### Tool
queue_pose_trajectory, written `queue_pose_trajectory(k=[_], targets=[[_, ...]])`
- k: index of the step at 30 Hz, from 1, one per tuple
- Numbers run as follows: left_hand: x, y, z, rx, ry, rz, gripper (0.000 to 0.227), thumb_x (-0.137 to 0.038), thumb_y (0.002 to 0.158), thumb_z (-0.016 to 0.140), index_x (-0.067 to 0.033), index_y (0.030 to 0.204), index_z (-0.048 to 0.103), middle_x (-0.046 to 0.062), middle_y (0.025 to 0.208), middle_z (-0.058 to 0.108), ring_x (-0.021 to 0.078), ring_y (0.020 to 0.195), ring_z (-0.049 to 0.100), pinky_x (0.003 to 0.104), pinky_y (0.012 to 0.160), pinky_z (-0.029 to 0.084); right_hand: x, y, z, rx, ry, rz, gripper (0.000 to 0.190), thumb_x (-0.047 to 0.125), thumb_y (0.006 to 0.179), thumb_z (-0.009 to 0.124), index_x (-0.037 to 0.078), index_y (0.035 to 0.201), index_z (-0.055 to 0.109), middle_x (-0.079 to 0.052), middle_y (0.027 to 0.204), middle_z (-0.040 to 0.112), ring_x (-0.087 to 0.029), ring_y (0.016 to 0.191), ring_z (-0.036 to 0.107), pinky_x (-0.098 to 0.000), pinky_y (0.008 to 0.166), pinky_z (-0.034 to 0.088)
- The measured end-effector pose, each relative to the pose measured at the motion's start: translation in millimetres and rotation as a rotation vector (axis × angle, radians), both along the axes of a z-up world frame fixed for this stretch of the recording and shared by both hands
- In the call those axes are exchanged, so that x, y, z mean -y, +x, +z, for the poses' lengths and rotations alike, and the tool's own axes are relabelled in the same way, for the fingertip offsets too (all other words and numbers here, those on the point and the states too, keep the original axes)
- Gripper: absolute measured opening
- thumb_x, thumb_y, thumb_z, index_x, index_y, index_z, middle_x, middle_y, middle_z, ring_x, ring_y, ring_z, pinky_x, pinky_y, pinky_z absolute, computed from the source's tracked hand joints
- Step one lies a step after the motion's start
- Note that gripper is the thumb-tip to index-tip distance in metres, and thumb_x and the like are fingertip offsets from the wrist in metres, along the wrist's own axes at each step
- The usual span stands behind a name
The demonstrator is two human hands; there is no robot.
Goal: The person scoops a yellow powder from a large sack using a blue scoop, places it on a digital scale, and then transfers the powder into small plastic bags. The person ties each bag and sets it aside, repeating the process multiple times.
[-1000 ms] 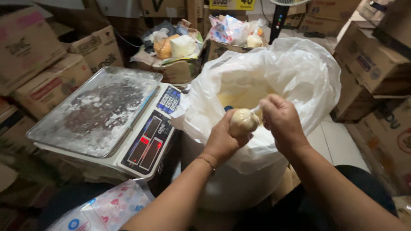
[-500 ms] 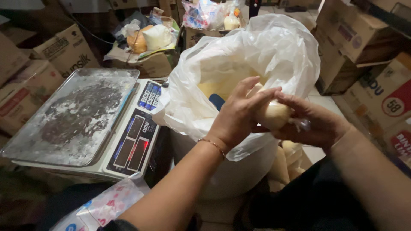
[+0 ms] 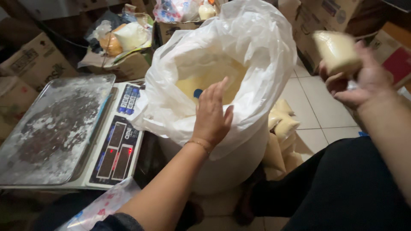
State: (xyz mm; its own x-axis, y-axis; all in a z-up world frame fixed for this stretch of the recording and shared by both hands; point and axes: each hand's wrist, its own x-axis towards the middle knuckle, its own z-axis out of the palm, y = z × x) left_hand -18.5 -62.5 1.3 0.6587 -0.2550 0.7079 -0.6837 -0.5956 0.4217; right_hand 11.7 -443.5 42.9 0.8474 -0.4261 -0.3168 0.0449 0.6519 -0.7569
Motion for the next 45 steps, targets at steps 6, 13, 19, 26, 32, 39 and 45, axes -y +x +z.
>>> queue_pose_trajectory(k=[6, 13, 19, 26, 32, 39, 45], targets=[[1, -1, -20, -0.150, 0.056, 0.045, 0.064, -0.018, 0.092, 0.065, -0.0087, 0.151, 0.041, 0.018, 0.144, 0.050, 0.0381, 0.138, 0.044, 0.050, 0.115, 0.034, 64, 57, -120, -0.512, -0.069, 0.332, 0.056, 0.053, 0.098, 0.067, 0.012, 0.136, 0.060, -0.027, 0.121, 0.063, -0.028, 0.093, 0.066, -0.0189, 0.052, 0.048], [4, -3, -21, -0.144, 0.081, 0.089, 0.061, -0.019, 0.092, 0.064, -0.0085, 0.149, 0.043, 0.022, 0.142, 0.051, 0.0396, 0.137, 0.046, 0.050, 0.114, 0.036, 63, 86, -197, -0.752, -0.364, 0.390, 0.038, 0.036, 0.097, 0.068, 0.009, 0.123, 0.061, -0.013, 0.121, 0.061, -0.023, 0.099, 0.063, -0.0306, 0.069, 0.055], [5, -2, -22, -0.150, 0.071, 0.080, 0.059, -0.017, 0.093, 0.063, -0.0082, 0.148, 0.044, 0.023, 0.140, 0.052, 0.0393, 0.136, 0.047, 0.049, 0.115, 0.037, 58, 91, -221, -0.528, -0.367, 0.509, 0.030, 0.020, 0.098, 0.062, 0.003, 0.123, 0.058, -0.013, 0.125, 0.053, -0.032, 0.111, 0.058, -0.0410, 0.086, 0.058], [6, -2, -20, -0.141, 0.064, 0.073, 0.059, -0.015, 0.091, 0.063, -0.0070, 0.146, 0.044, 0.023, 0.138, 0.052, 0.0397, 0.134, 0.049, 0.049, 0.114, 0.037, 42, 87, -191, -0.665, -0.658, 0.432, 0.046, 0.011, 0.098, 0.055, 0.004, 0.142, 0.045, -0.016, 0.152, 0.038, -0.042, 0.133, 0.045, -0.0618, 0.102, 0.050], [4, -3, -24, -0.114, 0.048, 0.066, 0.059, -0.012, 0.090, 0.063, -0.0076, 0.146, 0.045, 0.022, 0.138, 0.053, 0.0397, 0.134, 0.049, 0.049, 0.115, 0.037, 39, 84, -179, -0.610, -0.595, 0.309, 0.051, 0.009, 0.094, 0.060, 0.005, 0.141, 0.042, -0.017, 0.152, 0.036, -0.040, 0.133, 0.047, -0.0550, 0.101, 0.055], [1, -10, -17, -0.097, 0.014, 0.059, 0.060, -0.012, 0.089, 0.064, -0.0084, 0.146, 0.045, 0.021, 0.140, 0.052, 0.0401, 0.136, 0.046, 0.049, 0.115, 0.036, -4, 47, -126, -0.501, -1.019, 0.081, 0.058, 0.015, 0.087, 0.069, 0.012, 0.141, 0.048, -0.021, 0.140, 0.056, -0.037, 0.125, 0.059, -0.0489, 0.093, 0.051], [-21, -54, 3, -0.031, -0.031, 0.020, 0.063, -0.009, 0.087, 0.066, -0.0100, 0.147, 0.046, 0.019, 0.145, 0.049, 0.0424, 0.142, 0.042, 0.049, 0.121, 0.033, -56, 17, -60, 0.353, -1.441, -0.275, 0.039, -0.002, 0.099, 0.066, 0.001, 0.134, 0.048, -0.016, 0.134, 0.052, -0.020, 0.111, 0.053, -0.0339, 0.103, 0.048]])
